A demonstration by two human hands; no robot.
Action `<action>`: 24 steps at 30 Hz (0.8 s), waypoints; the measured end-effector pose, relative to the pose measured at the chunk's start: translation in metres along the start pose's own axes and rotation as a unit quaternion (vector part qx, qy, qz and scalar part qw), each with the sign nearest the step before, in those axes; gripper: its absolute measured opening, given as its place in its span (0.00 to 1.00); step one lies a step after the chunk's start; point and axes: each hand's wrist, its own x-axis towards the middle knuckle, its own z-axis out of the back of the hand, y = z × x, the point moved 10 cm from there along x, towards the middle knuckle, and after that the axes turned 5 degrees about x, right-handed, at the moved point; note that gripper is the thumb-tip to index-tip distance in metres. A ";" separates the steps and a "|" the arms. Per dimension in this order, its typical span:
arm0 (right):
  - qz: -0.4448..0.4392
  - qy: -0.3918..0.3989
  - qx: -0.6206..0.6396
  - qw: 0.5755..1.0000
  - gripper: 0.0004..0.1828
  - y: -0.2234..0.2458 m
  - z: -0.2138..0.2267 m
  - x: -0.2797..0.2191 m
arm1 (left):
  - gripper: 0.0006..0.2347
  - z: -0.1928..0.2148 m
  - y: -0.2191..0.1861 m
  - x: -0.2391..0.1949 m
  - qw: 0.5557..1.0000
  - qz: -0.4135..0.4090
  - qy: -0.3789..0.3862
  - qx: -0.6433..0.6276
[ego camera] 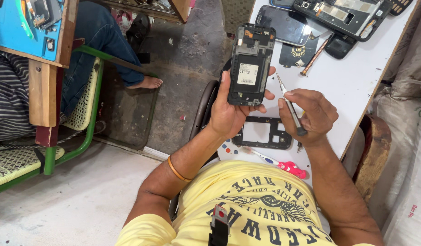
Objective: The person uses a screwdriver to unscrew and remove screws from the back of a disassembled mobile phone. They hold the phone in one hand and manipulate the tool with the other, working on the internal frame.
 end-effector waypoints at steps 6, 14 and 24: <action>-0.026 0.016 0.025 0.999 0.12 -0.003 -0.004 0.002 | 0.31 0.003 -0.003 0.001 1.000 -0.010 -0.014 -0.007; 0.013 0.091 0.084 0.992 0.13 0.019 -0.029 0.003 | 0.29 0.003 0.001 0.004 1.000 -0.023 -0.006 0.007; 0.020 0.091 0.092 0.991 0.15 0.021 -0.032 0.003 | 0.29 0.001 0.012 0.006 1.000 -0.008 -0.001 -0.027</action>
